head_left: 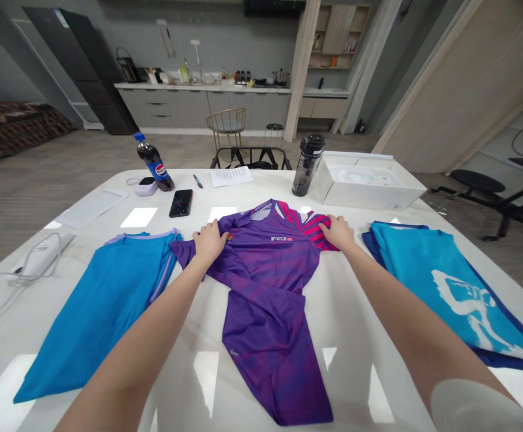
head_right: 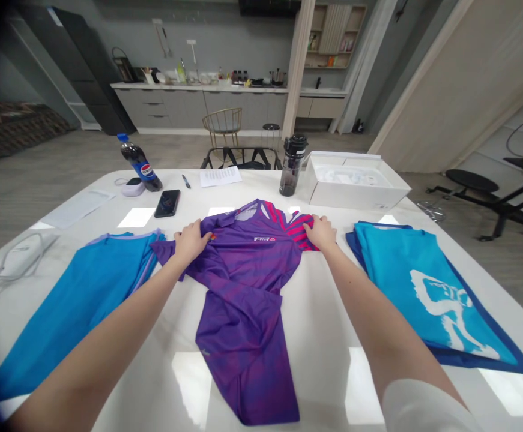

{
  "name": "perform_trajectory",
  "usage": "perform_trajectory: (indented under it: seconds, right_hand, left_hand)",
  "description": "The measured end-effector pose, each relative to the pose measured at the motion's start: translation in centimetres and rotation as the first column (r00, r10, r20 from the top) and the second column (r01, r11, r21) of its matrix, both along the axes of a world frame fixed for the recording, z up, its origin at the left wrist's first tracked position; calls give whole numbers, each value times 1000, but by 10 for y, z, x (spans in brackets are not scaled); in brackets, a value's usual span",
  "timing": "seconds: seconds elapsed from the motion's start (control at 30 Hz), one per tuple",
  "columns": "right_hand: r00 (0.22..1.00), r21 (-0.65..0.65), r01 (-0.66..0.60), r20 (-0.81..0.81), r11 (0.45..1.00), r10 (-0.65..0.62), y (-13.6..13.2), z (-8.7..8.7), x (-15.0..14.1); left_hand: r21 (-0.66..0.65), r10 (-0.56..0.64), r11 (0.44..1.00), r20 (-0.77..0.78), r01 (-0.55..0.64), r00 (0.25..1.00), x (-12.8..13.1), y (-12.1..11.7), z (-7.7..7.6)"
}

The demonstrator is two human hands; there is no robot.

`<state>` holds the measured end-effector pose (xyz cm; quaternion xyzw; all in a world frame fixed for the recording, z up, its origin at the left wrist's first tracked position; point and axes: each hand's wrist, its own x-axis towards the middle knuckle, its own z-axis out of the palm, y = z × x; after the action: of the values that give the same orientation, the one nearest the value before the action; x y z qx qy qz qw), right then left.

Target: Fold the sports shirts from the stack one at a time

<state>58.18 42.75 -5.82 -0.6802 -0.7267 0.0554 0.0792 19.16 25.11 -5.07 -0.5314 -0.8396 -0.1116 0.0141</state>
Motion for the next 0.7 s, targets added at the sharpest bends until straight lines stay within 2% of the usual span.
perform_trajectory:
  seconds: [0.07,0.23,0.4,0.5,0.53,0.6,0.67,0.7]
  right_hand:
    - [999,24,34,36,999,-35,7,-4,1]
    - [989,86,-39,146,996,26,22,-7,6]
    - [972,183,150,151,972,-179,53,-6,35]
    - [970,176,183,126,967,-207,65,-8,47]
    - [973,186,174,116,967,-198,65,-10,48]
    - [980,234,139,108,962,-168,60,-13,44]
    - [985,279,80,123,957,-118,50,-15,36]
    - [988,284,43,130,958,-83,45,-15,32]
  left_hand:
    - [-20,-18,1000,-1,18,1000,-4,17,-4]
    - [27,-9,1000,130,6,992,-20,71,-9]
    - [100,30,992,357,-70,933,-51,141,2]
    - [261,37,955,357,-138,933,-49,155,13]
    - [337,-19,936,323,-96,946,-42,150,15]
    - [408,-254,902,231,144,939,-20,131,18]
    - [298,-497,851,195,431,846,7,104,15]
    - [206,-551,832,189,516,813,18,90,12]
